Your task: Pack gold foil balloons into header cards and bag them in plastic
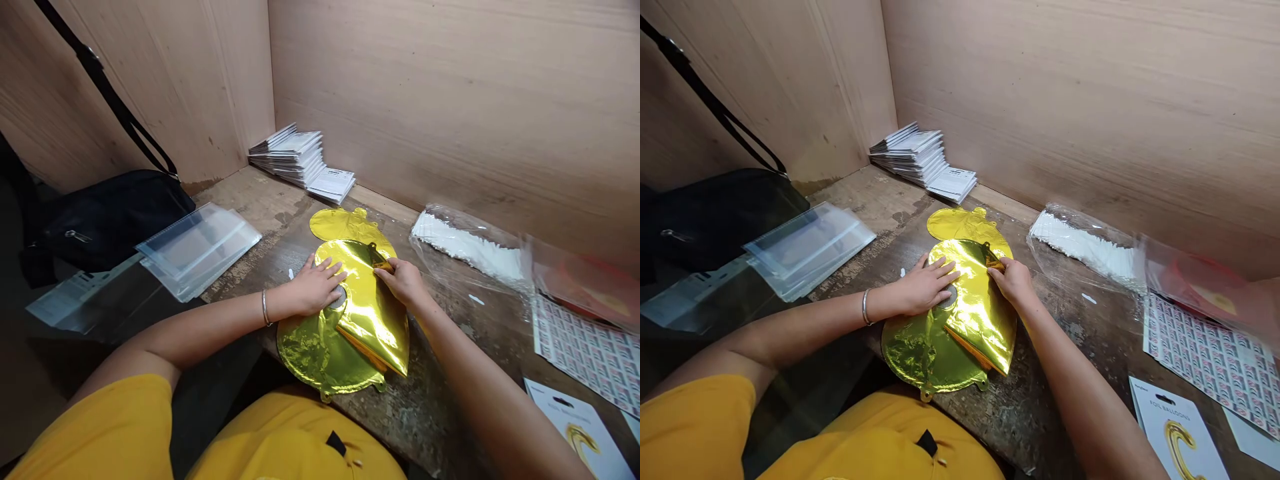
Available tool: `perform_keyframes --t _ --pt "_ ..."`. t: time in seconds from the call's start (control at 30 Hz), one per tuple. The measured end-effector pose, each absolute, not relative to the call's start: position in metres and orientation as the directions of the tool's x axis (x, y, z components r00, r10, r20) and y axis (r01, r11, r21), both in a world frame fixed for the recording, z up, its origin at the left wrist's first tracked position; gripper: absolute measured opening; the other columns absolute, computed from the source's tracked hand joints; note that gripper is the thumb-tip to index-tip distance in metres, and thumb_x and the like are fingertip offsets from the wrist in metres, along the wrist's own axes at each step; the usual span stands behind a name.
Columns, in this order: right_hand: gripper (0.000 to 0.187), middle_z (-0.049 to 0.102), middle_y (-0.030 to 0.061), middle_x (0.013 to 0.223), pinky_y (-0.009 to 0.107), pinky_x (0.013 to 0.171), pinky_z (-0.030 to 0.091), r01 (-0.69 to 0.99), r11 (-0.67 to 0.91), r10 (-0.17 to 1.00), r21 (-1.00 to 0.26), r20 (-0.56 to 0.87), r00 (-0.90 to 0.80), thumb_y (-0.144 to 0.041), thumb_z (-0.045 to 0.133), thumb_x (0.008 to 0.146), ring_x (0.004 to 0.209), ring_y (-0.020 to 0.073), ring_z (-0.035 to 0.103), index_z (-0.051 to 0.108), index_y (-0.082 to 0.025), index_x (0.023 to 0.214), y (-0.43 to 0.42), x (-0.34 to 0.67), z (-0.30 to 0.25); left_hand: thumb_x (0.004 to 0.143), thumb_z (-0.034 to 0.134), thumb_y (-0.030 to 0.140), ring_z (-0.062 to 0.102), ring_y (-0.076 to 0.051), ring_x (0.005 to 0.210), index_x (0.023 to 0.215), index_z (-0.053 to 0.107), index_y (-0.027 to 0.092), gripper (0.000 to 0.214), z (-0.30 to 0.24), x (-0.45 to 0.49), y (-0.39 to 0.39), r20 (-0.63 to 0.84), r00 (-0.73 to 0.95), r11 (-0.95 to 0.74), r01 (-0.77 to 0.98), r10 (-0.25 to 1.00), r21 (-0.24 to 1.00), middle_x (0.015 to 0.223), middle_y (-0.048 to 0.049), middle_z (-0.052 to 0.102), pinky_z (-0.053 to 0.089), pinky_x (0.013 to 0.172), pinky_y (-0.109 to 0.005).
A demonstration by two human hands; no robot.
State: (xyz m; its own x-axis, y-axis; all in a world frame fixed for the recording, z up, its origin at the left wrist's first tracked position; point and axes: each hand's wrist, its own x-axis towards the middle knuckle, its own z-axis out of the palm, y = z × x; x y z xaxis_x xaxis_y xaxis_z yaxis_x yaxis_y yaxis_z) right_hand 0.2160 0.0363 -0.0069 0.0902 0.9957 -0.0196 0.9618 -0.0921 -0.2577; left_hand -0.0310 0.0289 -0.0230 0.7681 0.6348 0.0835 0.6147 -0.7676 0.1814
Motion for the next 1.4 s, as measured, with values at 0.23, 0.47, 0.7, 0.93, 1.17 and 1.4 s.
perform_keyframes --t 0.23,0.47,0.7,0.93,1.17,1.4 --pt "0.043 0.054 0.0203 0.136 0.049 0.102 0.044 0.961 0.226 0.954 -0.157 0.237 -0.185 -0.033 0.043 0.093 0.123 0.0325 0.052 0.059 -0.011 0.127 -0.027 0.198 -0.004 0.097 0.040 0.046 0.025 -0.035 0.144 0.147 0.036 0.014 0.059 -0.029 -0.033 0.028 -0.005 0.724 -0.713 0.680 0.690 0.170 0.155 -0.0170 0.030 0.024 0.114 -0.053" --pt "0.050 0.042 0.0205 0.149 0.048 0.108 0.040 0.957 0.266 0.964 -0.116 0.021 -0.266 -0.033 0.044 0.094 0.138 0.0331 0.038 0.050 -0.009 0.138 -0.073 0.180 -0.035 0.097 0.040 0.047 0.024 -0.034 0.145 0.147 0.035 0.015 0.059 -0.026 -0.033 0.031 -0.027 0.730 -0.714 0.675 0.683 0.185 0.156 -0.0164 0.028 0.024 0.115 -0.051" --pt "0.053 0.034 0.0202 0.153 0.049 0.112 0.034 0.971 0.237 0.971 -0.039 0.044 -0.236 -0.030 0.037 0.097 0.144 0.0322 0.026 0.042 -0.007 0.144 -0.081 0.172 -0.047 0.099 0.036 0.043 0.019 -0.032 0.146 0.146 0.036 0.016 0.054 -0.014 -0.031 0.031 0.020 0.664 -0.659 0.739 0.748 0.142 0.157 -0.0142 0.027 0.017 0.117 -0.055" --pt "0.054 0.033 0.0211 0.153 0.050 0.113 0.032 0.972 0.227 0.974 -0.065 0.040 -0.225 -0.030 0.037 0.096 0.143 0.0336 0.027 0.042 -0.006 0.144 -0.082 0.170 -0.044 0.099 0.035 0.040 0.026 -0.033 0.144 0.144 0.040 0.014 0.052 -0.015 -0.031 0.039 -0.006 0.613 -0.600 0.774 0.790 0.201 0.154 -0.0162 0.032 0.023 0.114 -0.059" --pt "0.055 0.034 0.0205 0.153 0.052 0.113 0.031 0.960 0.247 0.968 -0.130 0.087 -0.237 -0.028 0.040 0.094 0.145 0.0317 0.024 0.040 -0.007 0.144 -0.083 0.172 -0.050 0.096 0.047 0.030 0.051 -0.022 0.128 0.127 0.057 0.016 0.035 -0.011 -0.031 -0.025 0.178 0.967 -0.966 0.141 0.181 0.218 0.130 -0.0107 0.062 0.028 0.116 -0.042" --pt "0.053 0.033 0.0197 0.153 0.054 0.113 0.028 0.979 0.177 0.984 -0.102 0.048 -0.173 -0.027 0.039 0.095 0.144 0.0325 0.027 0.041 -0.007 0.143 -0.085 0.167 -0.032 0.093 0.048 0.052 0.045 -0.031 0.133 0.141 0.042 0.004 0.067 -0.028 -0.038 -0.046 0.057 0.957 -0.949 0.275 0.286 0.155 0.142 -0.0213 0.049 0.035 0.111 -0.044"
